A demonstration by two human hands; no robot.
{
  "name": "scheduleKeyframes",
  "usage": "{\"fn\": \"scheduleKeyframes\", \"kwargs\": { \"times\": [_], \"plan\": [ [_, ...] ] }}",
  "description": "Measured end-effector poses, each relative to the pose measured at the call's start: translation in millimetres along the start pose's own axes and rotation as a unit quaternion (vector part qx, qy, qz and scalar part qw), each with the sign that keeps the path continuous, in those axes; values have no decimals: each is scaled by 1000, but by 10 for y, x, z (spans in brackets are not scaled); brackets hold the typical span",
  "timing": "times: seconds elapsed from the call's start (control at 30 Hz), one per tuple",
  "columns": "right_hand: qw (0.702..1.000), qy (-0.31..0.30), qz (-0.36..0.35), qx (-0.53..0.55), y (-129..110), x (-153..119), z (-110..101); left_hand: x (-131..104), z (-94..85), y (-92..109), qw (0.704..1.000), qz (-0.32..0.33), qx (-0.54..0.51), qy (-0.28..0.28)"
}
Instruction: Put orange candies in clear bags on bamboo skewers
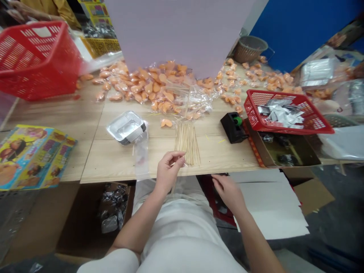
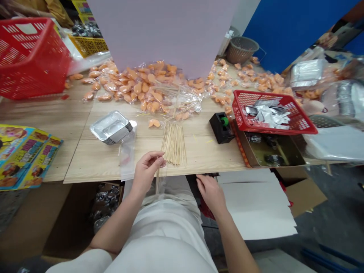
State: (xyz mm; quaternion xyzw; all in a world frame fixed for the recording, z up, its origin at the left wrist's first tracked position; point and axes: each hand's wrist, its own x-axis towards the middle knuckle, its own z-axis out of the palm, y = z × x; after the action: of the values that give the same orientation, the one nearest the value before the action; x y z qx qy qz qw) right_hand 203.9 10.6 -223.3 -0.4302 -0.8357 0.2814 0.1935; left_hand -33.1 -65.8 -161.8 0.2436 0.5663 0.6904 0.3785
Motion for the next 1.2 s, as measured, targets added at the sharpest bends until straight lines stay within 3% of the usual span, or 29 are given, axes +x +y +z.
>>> {"fn": "scheduleKeyframes", "kwargs": {
  "times": [0.07, 0.1, 0.2, 0.3, 0.47, 0.53, 0.63, 0.8, 1.0, 1.2],
  "plan": [
    [992, 94, -50, 70, -352, 222, -25, -33, 48, -23, 1000, 14, 20, 3],
    [985, 100, -65, 124, -531, 332, -26, -52, 68, -30, 999, 17, 32, 4],
    [964, 31, -58, 257, -960, 579, 23, -110, 80, -33, 998, 23, 53, 6],
    [951, 3, -12, 309, -1156, 692, 79, -142, 11, -15, 1000, 8, 2, -17],
    [951, 14, 9, 310, -1234, 775, -6, -125, -110, 19, 981, -63, -109, -149],
    [958, 34, -13, 284, -1252, 795, -58, -99, -109, 21, 976, -71, -118, -167],
    [957, 51, -42, 283, -1252, 812, -85, -58, -76, 17, 978, -85, -112, -152],
    [946, -50, -93, 307, -1192, 816, -50, -38, -69, 22, 981, -113, -115, -112],
    [944, -26, -238, 227, -1186, 811, -125, -55, -127, 25, 973, -131, -123, -143],
    [945, -29, -249, 212, -1194, 794, -186, -49, -75, 64, 977, -138, -106, -125]
  ]
}}
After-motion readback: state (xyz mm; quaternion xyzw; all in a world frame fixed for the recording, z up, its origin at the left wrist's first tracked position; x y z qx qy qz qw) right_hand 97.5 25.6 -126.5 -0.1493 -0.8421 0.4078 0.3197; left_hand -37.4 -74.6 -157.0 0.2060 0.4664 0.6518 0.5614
